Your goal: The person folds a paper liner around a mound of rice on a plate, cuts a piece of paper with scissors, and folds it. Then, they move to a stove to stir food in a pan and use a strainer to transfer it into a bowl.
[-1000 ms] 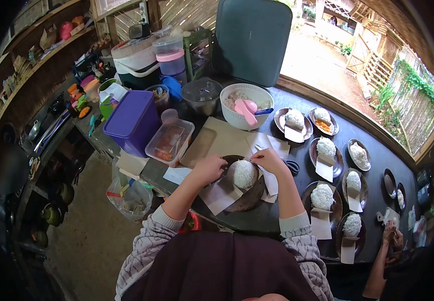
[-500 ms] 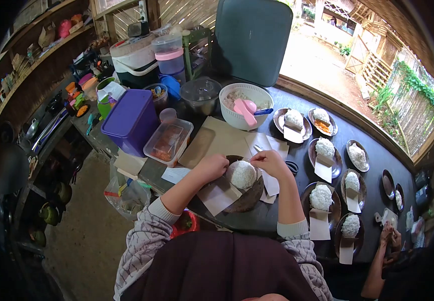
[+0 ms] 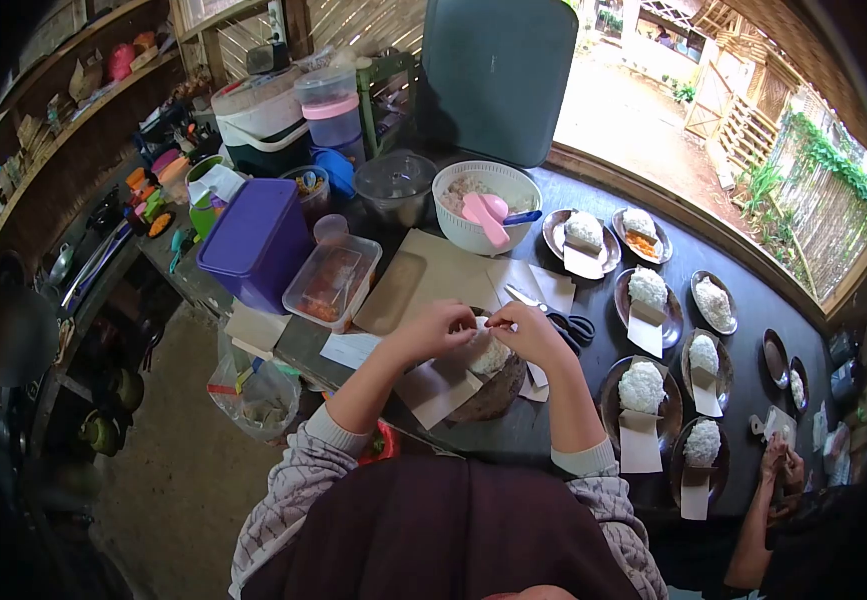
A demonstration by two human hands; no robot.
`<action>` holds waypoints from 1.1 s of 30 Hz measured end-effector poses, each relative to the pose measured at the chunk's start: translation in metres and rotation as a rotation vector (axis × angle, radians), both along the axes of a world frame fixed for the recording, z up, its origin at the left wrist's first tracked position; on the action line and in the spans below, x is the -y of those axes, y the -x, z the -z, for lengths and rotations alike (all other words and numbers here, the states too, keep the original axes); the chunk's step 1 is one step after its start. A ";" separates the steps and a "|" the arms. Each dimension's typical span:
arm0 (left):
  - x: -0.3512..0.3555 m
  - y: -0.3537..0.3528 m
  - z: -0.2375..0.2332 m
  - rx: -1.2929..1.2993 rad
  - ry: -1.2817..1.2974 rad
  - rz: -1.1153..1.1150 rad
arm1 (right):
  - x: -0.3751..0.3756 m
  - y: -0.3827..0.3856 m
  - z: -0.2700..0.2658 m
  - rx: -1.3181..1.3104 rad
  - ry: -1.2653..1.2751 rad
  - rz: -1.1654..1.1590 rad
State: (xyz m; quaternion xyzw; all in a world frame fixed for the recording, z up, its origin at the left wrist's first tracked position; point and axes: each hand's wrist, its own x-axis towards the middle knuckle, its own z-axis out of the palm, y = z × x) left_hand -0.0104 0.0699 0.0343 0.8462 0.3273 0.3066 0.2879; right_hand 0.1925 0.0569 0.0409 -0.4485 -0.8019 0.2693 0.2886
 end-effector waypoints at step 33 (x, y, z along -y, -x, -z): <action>0.000 0.002 -0.001 0.095 0.010 -0.052 | -0.007 -0.049 0.058 0.044 -0.079 0.223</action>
